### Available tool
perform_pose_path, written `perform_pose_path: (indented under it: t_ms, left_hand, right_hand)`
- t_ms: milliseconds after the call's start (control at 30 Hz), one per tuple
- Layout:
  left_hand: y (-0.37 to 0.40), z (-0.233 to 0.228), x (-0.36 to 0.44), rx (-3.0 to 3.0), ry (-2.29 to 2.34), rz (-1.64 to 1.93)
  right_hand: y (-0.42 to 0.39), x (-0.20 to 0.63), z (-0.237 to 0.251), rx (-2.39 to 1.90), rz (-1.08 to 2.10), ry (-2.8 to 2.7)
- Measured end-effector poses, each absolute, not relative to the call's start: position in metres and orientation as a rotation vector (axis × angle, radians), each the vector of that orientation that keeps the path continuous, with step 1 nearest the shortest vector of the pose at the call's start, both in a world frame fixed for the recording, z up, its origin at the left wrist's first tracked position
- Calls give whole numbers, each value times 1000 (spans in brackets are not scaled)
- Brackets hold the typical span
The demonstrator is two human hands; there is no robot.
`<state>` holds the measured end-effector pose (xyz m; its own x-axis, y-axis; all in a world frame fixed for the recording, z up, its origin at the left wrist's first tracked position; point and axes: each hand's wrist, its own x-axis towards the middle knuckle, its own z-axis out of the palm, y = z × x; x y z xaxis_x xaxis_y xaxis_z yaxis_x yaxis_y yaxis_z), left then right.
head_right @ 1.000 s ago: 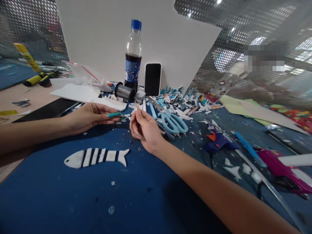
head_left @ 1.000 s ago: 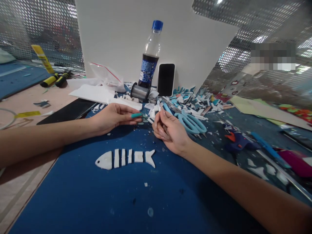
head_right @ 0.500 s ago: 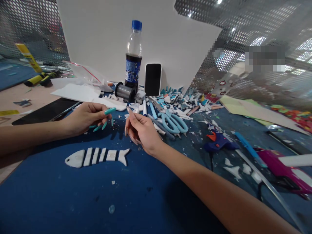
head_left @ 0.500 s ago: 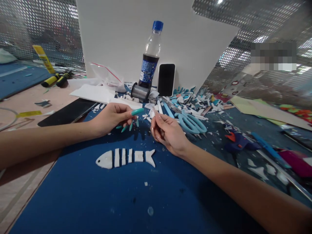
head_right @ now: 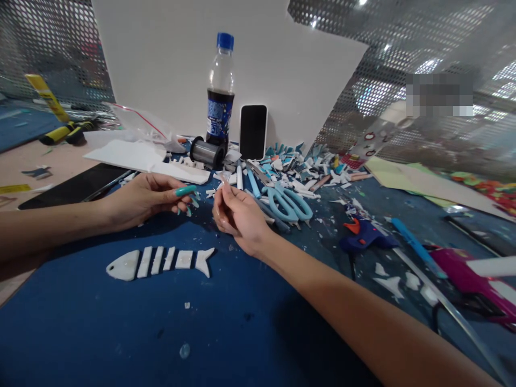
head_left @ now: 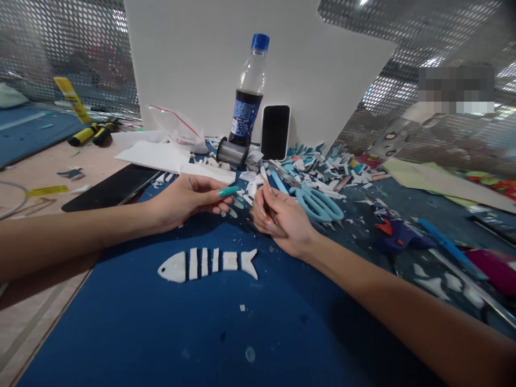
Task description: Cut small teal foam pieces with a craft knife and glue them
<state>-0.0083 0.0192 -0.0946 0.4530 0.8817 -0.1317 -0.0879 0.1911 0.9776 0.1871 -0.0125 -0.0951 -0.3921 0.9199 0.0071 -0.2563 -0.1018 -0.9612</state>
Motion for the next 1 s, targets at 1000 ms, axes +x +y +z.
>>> perform_pose_path:
  t_ms: [1000]
  left_hand:
    - [5, -94, 4, 1245, 765, 902]
  right_hand:
    - [-33, 168, -98, -867, 841, -1675]
